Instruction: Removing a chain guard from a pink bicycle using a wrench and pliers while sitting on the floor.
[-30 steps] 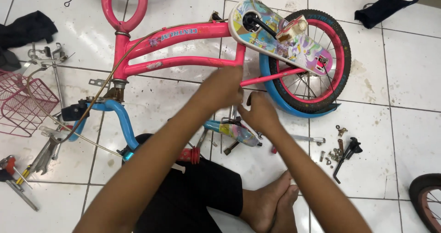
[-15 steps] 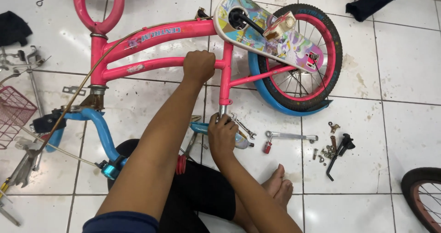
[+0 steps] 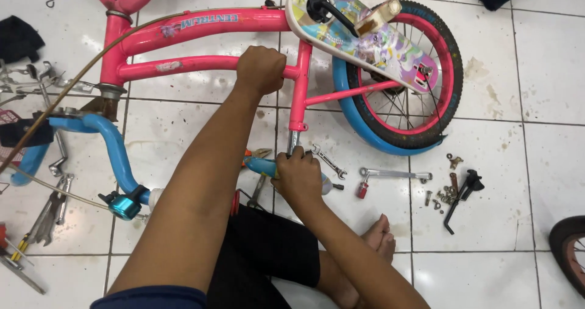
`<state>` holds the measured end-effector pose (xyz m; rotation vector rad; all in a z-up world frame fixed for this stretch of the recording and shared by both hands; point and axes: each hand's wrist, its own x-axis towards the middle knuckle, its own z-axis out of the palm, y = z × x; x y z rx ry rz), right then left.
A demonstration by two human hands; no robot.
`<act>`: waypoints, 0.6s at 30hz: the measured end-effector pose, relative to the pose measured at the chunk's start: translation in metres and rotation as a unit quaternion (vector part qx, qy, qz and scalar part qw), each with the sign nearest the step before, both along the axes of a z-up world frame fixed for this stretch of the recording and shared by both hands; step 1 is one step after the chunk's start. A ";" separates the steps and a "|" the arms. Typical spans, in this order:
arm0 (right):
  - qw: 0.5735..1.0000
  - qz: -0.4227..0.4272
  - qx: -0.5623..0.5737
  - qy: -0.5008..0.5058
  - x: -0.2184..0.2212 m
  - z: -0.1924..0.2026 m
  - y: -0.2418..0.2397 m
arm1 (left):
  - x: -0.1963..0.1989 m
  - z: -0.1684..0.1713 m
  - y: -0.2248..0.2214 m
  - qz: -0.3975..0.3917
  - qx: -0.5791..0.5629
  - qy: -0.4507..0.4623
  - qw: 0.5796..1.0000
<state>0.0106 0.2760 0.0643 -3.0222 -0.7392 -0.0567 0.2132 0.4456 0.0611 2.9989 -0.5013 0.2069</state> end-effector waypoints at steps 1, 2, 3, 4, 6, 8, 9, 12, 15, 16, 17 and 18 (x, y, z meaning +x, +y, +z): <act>1.000 0.005 0.002 -0.004 0.001 0.003 0.000 | 0.001 0.000 0.000 0.005 0.002 -0.004 1.000; 1.000 -0.002 0.011 -0.001 0.002 0.005 0.001 | 0.002 0.001 0.000 0.010 0.001 -0.006 1.000; 1.000 -0.014 0.017 0.009 -0.003 0.007 -0.001 | 0.000 -0.002 -0.004 0.008 -0.004 -0.002 1.000; 1.000 -0.016 0.017 0.010 -0.004 0.007 -0.002 | 0.001 -0.002 -0.005 0.006 -0.004 -0.001 1.000; 0.993 -0.075 0.092 0.014 -0.005 0.007 -0.006 | 0.005 -0.004 -0.009 0.022 -0.010 0.004 1.000; 0.997 -0.060 0.008 -0.042 -0.010 -0.015 0.000 | 0.005 -0.007 -0.018 0.037 -0.010 0.010 0.999; 0.991 -0.044 -0.074 -0.105 -0.010 -0.025 0.005 | 0.007 -0.007 -0.020 0.053 -0.010 0.009 0.999; 0.980 -0.028 -0.174 -0.091 0.000 -0.047 0.004 | 0.008 -0.015 -0.026 0.073 -0.005 0.012 0.997; 0.999 -0.015 -0.020 -0.034 -0.005 0.001 -0.015 | 0.013 -0.005 -0.024 0.067 0.002 0.037 0.997; 0.999 -0.021 -0.023 -0.030 -0.006 0.007 -0.018 | 0.015 -0.003 -0.031 0.060 0.000 0.041 0.997; 0.999 -0.039 -0.006 -0.020 -0.008 0.013 -0.018 | 0.015 -0.002 -0.031 0.062 0.023 0.023 0.998; 0.998 -0.056 0.011 -0.010 -0.009 0.019 -0.016 | 0.014 0.001 -0.030 0.064 0.046 0.006 0.997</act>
